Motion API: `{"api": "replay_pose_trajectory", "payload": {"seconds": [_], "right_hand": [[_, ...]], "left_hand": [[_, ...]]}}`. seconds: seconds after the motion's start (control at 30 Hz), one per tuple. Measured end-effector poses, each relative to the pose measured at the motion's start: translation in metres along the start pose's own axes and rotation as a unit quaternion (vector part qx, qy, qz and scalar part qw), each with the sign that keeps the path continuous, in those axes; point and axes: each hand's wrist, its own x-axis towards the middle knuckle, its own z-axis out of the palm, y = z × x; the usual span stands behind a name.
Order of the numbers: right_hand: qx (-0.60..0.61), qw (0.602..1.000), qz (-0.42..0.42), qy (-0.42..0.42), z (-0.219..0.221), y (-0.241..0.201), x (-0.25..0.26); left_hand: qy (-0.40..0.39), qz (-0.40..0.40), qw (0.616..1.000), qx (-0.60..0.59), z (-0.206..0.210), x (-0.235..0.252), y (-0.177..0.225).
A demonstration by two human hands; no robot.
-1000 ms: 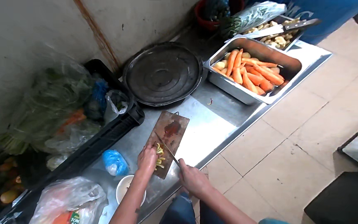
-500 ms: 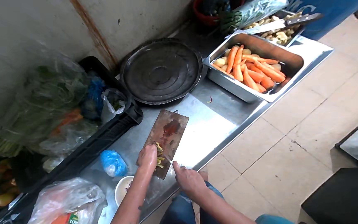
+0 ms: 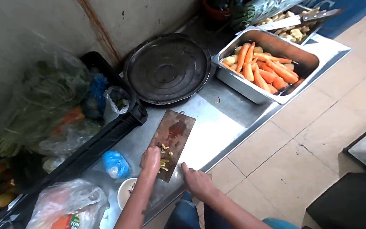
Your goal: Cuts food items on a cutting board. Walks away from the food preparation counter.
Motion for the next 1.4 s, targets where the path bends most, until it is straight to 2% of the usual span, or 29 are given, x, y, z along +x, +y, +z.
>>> {"api": "replay_pose_trajectory", "payload": {"seconds": [0.17, 0.4, 0.57, 0.7, 0.87, 1.0, 1.17, 1.3, 1.4], "right_hand": [[-0.007, 1.000, -0.002, -0.012, -0.001, -0.008, -0.009], [0.011, 1.000, -0.011, 0.025, 0.002, -0.023, 0.027], [0.025, 1.000, 0.000, 0.000, 0.018, 0.001, 0.004], [0.035, 0.999, -0.009, -0.017, 0.008, 0.008, 0.001], [0.026, 0.999, -0.019, 0.007, 0.006, 0.006, -0.005], [0.014, 1.000, -0.018, -0.012, 0.005, -0.003, -0.014], [0.025, 0.999, -0.028, -0.001, 0.009, -0.010, 0.004], [0.026, 0.999, -0.028, 0.016, 0.005, -0.023, 0.030], [0.035, 0.999, -0.023, 0.011, 0.008, -0.018, 0.028]], "left_hand": [[-0.002, -0.023, 1.000, 0.014, -0.003, -0.005, 0.006], [0.010, -0.014, 1.000, 0.005, 0.002, -0.004, 0.001], [0.030, 0.024, 0.999, -0.028, 0.011, -0.001, -0.010], [0.014, 0.033, 0.997, -0.064, 0.012, -0.009, -0.013], [0.016, 0.017, 0.999, -0.034, 0.010, -0.015, -0.009], [0.002, -0.006, 1.000, -0.002, 0.006, -0.019, -0.002], [-0.015, -0.034, 0.999, 0.005, 0.003, -0.012, 0.002], [-0.016, -0.024, 1.000, 0.011, 0.003, -0.011, 0.001], [-0.009, -0.007, 1.000, 0.019, 0.006, -0.010, -0.005]]}}
